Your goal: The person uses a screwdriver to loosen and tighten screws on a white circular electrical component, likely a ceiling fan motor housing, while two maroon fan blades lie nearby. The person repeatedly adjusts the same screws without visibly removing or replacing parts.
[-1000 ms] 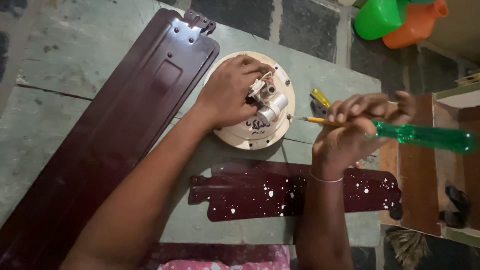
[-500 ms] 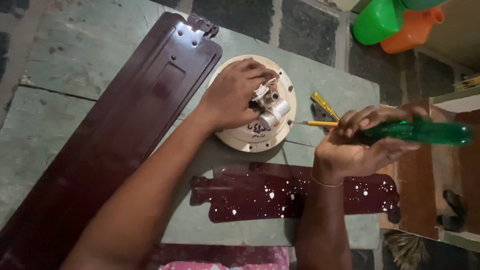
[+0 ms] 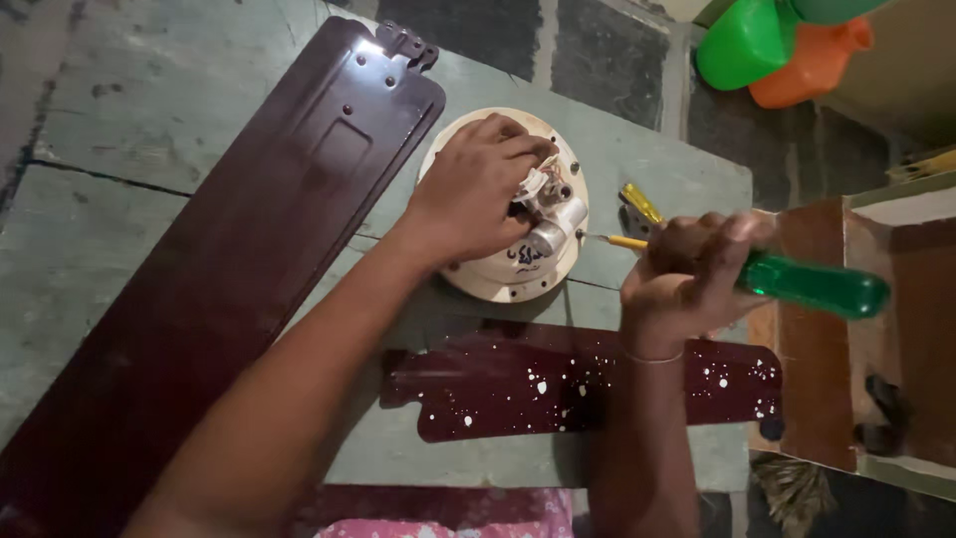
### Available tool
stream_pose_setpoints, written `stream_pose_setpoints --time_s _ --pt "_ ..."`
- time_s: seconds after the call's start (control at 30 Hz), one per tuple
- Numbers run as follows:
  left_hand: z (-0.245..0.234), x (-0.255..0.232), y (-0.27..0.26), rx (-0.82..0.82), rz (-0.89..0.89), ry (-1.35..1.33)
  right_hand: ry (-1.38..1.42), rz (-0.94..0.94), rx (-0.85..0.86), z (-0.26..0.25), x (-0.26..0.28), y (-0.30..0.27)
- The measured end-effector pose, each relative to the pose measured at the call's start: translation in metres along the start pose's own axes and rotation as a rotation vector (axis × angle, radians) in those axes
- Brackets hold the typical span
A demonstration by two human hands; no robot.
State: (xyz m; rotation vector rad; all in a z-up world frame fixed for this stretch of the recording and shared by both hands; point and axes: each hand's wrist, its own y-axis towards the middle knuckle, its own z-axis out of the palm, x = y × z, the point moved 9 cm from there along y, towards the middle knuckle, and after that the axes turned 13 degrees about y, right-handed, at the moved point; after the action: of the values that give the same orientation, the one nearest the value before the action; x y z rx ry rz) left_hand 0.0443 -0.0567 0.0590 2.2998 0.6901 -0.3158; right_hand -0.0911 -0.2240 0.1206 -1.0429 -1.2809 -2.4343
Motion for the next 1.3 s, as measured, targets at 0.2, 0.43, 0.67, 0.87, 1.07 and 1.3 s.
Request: stream_pose_setpoints --time_s 0.2,0.43,0.67,0.87,1.07,1.3 --pt "0.000 0.002 -0.001 0.014 -0.014 0.033 0.220 0.194 0.439 0.026 -0.005 0.008" --pt "0.005 0.003 -0.001 0.004 0.062 -0.051 0.346 0.340 0.700 0.057 0.000 0.019" --pt "0.009 0.010 -0.001 0.042 0.027 -0.106 0.284 0.349 0.695 0.049 -0.006 0.018" --pt "0.002 0.013 -0.001 -0.020 0.021 -0.100 0.090 0.112 0.247 -0.003 0.000 0.037" --pt "0.008 0.014 -0.002 0.004 0.027 -0.070 0.001 0.037 -0.029 -0.028 0.026 0.035" --pt "0.005 0.009 -0.001 0.001 0.058 -0.086 0.029 0.064 -0.215 -0.032 0.008 0.017"
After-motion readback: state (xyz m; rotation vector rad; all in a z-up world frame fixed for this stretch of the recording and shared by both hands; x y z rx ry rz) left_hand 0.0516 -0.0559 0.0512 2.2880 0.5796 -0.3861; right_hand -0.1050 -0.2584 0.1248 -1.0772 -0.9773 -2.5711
